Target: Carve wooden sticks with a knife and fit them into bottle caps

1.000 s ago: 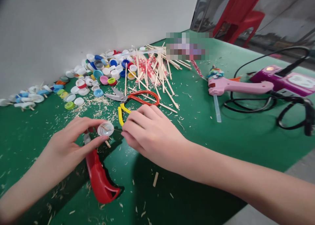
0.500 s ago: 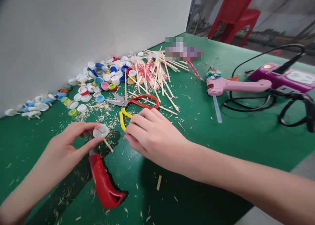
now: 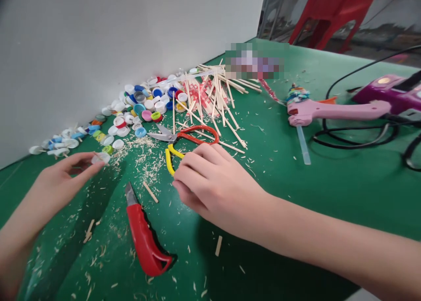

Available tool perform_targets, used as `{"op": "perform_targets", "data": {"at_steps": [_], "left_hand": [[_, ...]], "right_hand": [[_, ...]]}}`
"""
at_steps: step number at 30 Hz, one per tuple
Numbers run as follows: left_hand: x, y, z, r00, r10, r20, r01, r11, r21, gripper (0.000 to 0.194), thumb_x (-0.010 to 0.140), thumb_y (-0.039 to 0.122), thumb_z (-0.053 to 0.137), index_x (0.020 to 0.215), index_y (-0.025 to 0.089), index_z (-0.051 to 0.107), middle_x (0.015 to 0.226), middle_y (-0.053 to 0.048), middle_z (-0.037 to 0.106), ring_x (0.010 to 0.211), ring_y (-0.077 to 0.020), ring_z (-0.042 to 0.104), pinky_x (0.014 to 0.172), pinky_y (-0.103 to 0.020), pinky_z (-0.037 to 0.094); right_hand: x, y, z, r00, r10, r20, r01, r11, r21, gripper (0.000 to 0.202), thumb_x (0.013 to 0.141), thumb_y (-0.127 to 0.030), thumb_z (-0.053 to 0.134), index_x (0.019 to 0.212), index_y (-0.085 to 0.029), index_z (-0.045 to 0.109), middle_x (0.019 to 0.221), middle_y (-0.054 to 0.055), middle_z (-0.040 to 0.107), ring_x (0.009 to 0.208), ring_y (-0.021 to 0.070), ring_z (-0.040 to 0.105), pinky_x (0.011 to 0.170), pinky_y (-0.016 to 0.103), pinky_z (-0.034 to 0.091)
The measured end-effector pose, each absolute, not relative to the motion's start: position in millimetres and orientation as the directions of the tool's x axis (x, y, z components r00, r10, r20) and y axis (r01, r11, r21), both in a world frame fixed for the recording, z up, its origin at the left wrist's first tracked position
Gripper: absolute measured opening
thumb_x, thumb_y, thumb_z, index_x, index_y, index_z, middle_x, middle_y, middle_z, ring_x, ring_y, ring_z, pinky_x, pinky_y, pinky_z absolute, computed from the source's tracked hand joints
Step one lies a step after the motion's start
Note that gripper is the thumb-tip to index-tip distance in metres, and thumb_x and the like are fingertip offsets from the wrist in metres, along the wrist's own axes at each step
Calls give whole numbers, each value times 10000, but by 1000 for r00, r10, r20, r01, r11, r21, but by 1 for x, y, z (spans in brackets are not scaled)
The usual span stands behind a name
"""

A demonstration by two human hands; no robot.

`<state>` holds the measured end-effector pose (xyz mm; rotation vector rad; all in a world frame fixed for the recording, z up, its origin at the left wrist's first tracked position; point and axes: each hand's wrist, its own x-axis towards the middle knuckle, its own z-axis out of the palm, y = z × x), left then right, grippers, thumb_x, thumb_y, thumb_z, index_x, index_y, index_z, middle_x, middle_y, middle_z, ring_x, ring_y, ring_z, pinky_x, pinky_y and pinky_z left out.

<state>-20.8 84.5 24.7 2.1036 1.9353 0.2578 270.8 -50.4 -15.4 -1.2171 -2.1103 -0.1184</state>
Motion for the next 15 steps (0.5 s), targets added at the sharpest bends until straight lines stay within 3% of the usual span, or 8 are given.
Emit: {"op": "perform_targets", "data": {"at_steps": [3, 11, 15], "left_hand": [[-38, 99, 29, 11, 999, -31, 968, -3, 251, 582, 821, 713, 555, 1111, 222, 670, 1062, -81, 720, 955, -279, 649, 794, -369, 461], [-90, 133, 7, -201, 977, 64, 895, 157, 416, 585, 804, 606, 621, 1162, 143, 640, 1126, -50, 712, 1111, -275, 621, 856, -308, 474], [-109, 150, 0, -263, 956, 128, 880, 183, 437, 551, 783, 541, 634, 1148, 129, 635, 913, -9, 710, 1085, -276, 619, 858, -317, 461]], "right_hand": [[271, -51, -15, -327, 725, 606, 792, 560, -242, 138, 971, -160, 527, 891, -177, 638, 898, 45, 678, 862, 164, 528, 780, 326, 469], [269, -53, -16, -351, 730, 586, 776, 577, -254, 167, 971, -154, 513, 870, -171, 646, 871, 40, 667, 837, 160, 521, 766, 325, 458], [269, -51, -17, -355, 729, 585, 772, 581, -256, 150, 965, -153, 522, 884, -171, 647, 893, 40, 672, 852, 161, 526, 779, 321, 459]]}}
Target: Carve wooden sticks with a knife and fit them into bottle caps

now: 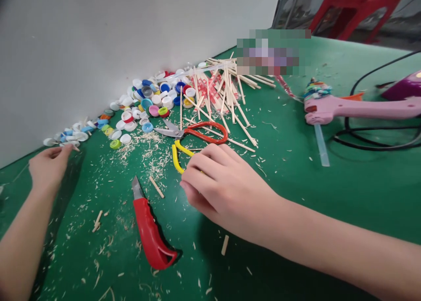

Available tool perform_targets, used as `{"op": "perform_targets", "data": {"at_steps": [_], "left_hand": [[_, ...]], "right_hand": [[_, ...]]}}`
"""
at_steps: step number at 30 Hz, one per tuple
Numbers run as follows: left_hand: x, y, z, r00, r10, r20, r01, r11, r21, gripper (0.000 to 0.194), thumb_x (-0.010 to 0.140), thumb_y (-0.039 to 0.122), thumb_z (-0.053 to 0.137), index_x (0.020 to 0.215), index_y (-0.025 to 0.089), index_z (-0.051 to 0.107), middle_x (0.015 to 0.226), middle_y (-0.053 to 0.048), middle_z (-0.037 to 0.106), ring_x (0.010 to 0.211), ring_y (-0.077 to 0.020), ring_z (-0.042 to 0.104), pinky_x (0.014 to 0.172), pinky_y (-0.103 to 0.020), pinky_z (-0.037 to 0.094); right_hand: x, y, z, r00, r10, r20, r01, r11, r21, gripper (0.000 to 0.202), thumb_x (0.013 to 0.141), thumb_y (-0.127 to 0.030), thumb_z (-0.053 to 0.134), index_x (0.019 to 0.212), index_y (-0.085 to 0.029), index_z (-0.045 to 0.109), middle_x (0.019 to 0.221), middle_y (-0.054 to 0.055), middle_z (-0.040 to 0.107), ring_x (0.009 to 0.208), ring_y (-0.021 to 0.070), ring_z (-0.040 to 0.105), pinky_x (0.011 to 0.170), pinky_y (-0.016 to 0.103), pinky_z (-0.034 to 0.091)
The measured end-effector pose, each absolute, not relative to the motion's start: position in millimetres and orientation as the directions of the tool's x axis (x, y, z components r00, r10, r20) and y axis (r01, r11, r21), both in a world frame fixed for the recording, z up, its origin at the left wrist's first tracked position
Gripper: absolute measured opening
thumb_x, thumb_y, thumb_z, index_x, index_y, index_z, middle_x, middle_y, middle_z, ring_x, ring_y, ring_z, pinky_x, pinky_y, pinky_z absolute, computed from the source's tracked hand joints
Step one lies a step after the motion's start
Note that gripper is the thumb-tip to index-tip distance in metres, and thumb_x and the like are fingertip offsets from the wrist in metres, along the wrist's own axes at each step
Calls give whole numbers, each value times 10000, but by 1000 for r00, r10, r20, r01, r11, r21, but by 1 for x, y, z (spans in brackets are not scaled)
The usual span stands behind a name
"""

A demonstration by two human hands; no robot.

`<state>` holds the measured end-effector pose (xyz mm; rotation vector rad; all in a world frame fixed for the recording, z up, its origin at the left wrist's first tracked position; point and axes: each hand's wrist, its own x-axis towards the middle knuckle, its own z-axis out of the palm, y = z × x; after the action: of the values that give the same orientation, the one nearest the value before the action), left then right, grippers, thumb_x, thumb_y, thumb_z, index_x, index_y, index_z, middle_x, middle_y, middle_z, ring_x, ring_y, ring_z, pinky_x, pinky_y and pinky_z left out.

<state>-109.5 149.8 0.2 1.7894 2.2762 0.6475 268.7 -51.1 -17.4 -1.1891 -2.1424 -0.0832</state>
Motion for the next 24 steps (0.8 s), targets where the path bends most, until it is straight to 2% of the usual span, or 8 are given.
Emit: {"op": "perform_targets", "data": {"at_steps": [3, 6, 11, 15, 19, 22, 24], "left_hand": [[-120, 162, 0, -313, 934, 171, 875, 214, 434, 522, 737, 578, 651, 1026, 143, 657, 653, 32, 621, 1027, -277, 629, 837, -323, 442], [-128, 171, -1, -347, 918, 191, 869, 238, 434, 526, 723, 631, 638, 946, 155, 659, 534, 50, 532, 997, -275, 638, 824, -322, 424], [-138, 173, -2, -351, 918, 185, 865, 242, 439, 464, 729, 588, 643, 938, 174, 650, 545, 65, 532, 1018, -256, 648, 828, -310, 424], [-144, 169, 5, -365, 915, 175, 871, 268, 412, 379, 711, 570, 650, 814, 207, 622, 490, 57, 487, 1022, -275, 639, 780, -315, 413], [-149, 168, 11, -351, 928, 128, 881, 281, 380, 414, 656, 587, 714, 794, 209, 617, 489, 56, 481, 879, -257, 623, 703, -298, 381], [-153, 171, 11, -301, 949, 98, 897, 247, 365, 480, 685, 632, 688, 863, 187, 660, 517, 62, 530, 761, -206, 591, 674, -287, 384], [-158, 176, 8, -272, 957, 98, 910, 223, 351, 487, 716, 634, 667, 870, 172, 666, 518, 57, 533, 749, -202, 584, 661, -284, 372]], "right_hand": [[269, -51, -19, -364, 733, 574, 769, 584, -259, 145, 963, -159, 525, 888, -180, 647, 897, 43, 675, 853, 163, 538, 766, 318, 461], [270, -51, -19, -374, 731, 571, 764, 592, -257, 137, 959, -157, 527, 896, -180, 647, 897, 44, 676, 848, 165, 543, 756, 327, 468], [271, -50, -20, -385, 715, 584, 759, 606, -240, 122, 954, -146, 538, 903, -171, 646, 900, 51, 668, 865, 173, 533, 779, 333, 475], [272, -50, -19, -390, 702, 595, 758, 612, -225, 115, 949, -127, 545, 896, -167, 638, 892, 53, 664, 873, 173, 520, 782, 330, 481], [273, -51, -19, -404, 697, 592, 750, 623, -221, 115, 954, -129, 542, 890, -167, 629, 887, 52, 659, 862, 168, 526, 793, 343, 485], [273, -51, -19, -410, 697, 589, 754, 622, -211, 117, 960, -132, 540, 896, -164, 633, 889, 54, 660, 870, 169, 535, 803, 346, 480], [272, -50, -19, -408, 697, 589, 758, 618, -207, 125, 966, -139, 536, 896, -165, 636, 887, 54, 662, 871, 169, 538, 804, 347, 478]]}}
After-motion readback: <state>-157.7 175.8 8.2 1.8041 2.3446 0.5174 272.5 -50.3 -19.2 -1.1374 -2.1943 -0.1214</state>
